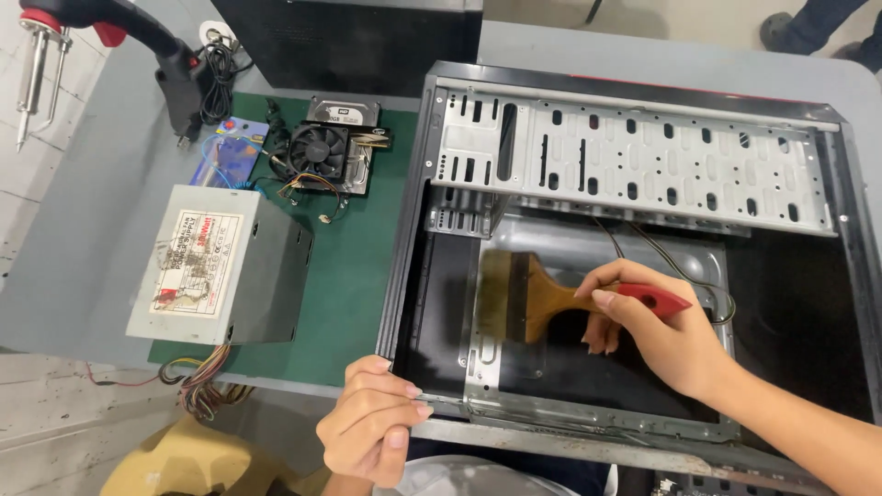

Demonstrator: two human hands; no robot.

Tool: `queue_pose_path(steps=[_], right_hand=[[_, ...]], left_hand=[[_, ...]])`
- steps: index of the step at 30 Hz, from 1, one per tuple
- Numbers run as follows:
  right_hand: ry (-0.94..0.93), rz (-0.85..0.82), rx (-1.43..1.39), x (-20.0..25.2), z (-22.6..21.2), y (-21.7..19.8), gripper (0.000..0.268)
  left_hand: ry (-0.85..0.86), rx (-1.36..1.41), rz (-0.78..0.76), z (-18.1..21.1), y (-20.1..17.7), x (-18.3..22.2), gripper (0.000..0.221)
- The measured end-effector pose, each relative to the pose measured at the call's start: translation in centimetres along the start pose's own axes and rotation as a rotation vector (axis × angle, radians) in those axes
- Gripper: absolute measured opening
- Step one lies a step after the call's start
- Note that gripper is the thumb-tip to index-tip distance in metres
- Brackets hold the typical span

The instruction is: Cleaning the interior of an empty computer case using a paintbrush to remove dust

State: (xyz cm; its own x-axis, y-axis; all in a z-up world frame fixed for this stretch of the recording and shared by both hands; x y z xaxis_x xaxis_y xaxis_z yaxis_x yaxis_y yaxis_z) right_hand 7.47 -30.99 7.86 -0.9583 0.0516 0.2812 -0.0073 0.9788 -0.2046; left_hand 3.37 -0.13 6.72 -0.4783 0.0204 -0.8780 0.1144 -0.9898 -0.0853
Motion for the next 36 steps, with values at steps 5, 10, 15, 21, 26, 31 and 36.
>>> queue_pose_path(steps=[5,10,15,21,26,31,36], right_hand=[[-0.212,0.062,0.451,0.8,-1.1,-2.1,0.015],[-0.152,-0.072,0.946,0.7,0.8,-0.5,0.008],[-0.002,-0.433,0.03,1.8,-1.4,3.9,0.027],[-0.547,-0.104,0.471,1.5,-3.8,-0.3,0.018],[-0.327,-0.175,0.737,0.6,-0.7,0.1,0.015],[0.122,-0.415,0.252,2.4,-0.6,3.3,0.025],[-0.556,-0.271,0.461,2.5,-3.5,2.0,0.015]], left_hand=[[0.0,0.003,0.018,0.0,0.0,0.1,0.034],[0.006,0.002,0.018,0.2,0.1,-0.1,0.036],[0.009,-0.036,0.039,0.1,0.2,0.1,0.038],[0.009,-0.044,0.024,0.0,0.2,0.2,0.038],[-0.026,-0.054,0.022,0.2,0.2,0.0,0.039],[-0.016,-0.053,0.019,0.3,0.3,0.1,0.037],[0.004,-0.049,0.041,0.2,0.2,0.4,0.036]])
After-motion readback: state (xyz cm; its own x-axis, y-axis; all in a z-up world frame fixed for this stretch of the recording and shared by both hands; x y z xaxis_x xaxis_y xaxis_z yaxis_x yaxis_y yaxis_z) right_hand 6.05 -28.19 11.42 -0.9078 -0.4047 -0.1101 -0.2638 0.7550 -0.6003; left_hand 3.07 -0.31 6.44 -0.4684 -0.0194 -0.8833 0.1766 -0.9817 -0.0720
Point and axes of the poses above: each hand's wrist, its own x-axis away from the middle knuckle, its own y-axis out of the palm, z = x × y, the point moved 7 cm from there along -x, towards the middle knuckle, and after that the axes turned 1 degree about -z, right-handed, at the moved point
